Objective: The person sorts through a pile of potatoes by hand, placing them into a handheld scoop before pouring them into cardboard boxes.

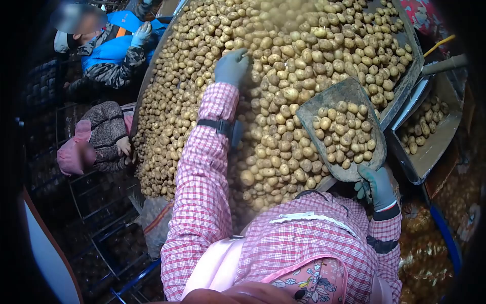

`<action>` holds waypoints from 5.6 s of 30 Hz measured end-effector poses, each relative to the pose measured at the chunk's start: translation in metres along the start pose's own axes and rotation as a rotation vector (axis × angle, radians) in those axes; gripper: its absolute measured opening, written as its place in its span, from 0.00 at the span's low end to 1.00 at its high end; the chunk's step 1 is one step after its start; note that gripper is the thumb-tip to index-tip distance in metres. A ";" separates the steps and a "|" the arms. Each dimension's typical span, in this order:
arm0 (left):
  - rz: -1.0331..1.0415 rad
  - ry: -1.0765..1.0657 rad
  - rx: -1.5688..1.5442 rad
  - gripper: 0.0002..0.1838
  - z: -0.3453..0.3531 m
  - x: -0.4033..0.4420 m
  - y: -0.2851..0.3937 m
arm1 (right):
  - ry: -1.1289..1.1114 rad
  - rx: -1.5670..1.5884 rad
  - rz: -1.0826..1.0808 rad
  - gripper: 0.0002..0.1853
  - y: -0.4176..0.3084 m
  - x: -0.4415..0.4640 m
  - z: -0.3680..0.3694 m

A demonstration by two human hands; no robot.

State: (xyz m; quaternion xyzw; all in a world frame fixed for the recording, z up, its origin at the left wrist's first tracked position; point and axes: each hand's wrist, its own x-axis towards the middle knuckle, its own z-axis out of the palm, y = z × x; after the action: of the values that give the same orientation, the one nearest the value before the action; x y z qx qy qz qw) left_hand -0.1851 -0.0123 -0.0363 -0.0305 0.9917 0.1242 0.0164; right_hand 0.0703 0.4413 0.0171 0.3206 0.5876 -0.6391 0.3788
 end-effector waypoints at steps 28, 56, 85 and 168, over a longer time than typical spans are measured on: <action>0.060 -0.559 -0.775 0.25 -0.053 -0.083 0.112 | 0.006 0.004 0.010 0.18 0.002 0.001 -0.001; -0.361 -0.086 -0.252 0.33 0.000 -0.038 -0.068 | 0.000 -0.054 -0.017 0.20 -0.001 0.002 0.002; -0.166 -0.075 0.056 0.20 0.021 -0.056 -0.011 | 0.010 -0.061 -0.036 0.17 -0.001 0.000 0.006; -0.053 -0.420 0.327 0.18 -0.021 -0.041 0.001 | 0.008 -0.071 -0.029 0.19 -0.003 0.001 0.004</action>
State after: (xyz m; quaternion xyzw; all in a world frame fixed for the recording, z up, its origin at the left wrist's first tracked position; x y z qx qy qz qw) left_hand -0.1449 -0.0140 -0.0143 -0.0271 0.9723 -0.0344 0.2296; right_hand 0.0677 0.4375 0.0180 0.3010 0.6159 -0.6219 0.3784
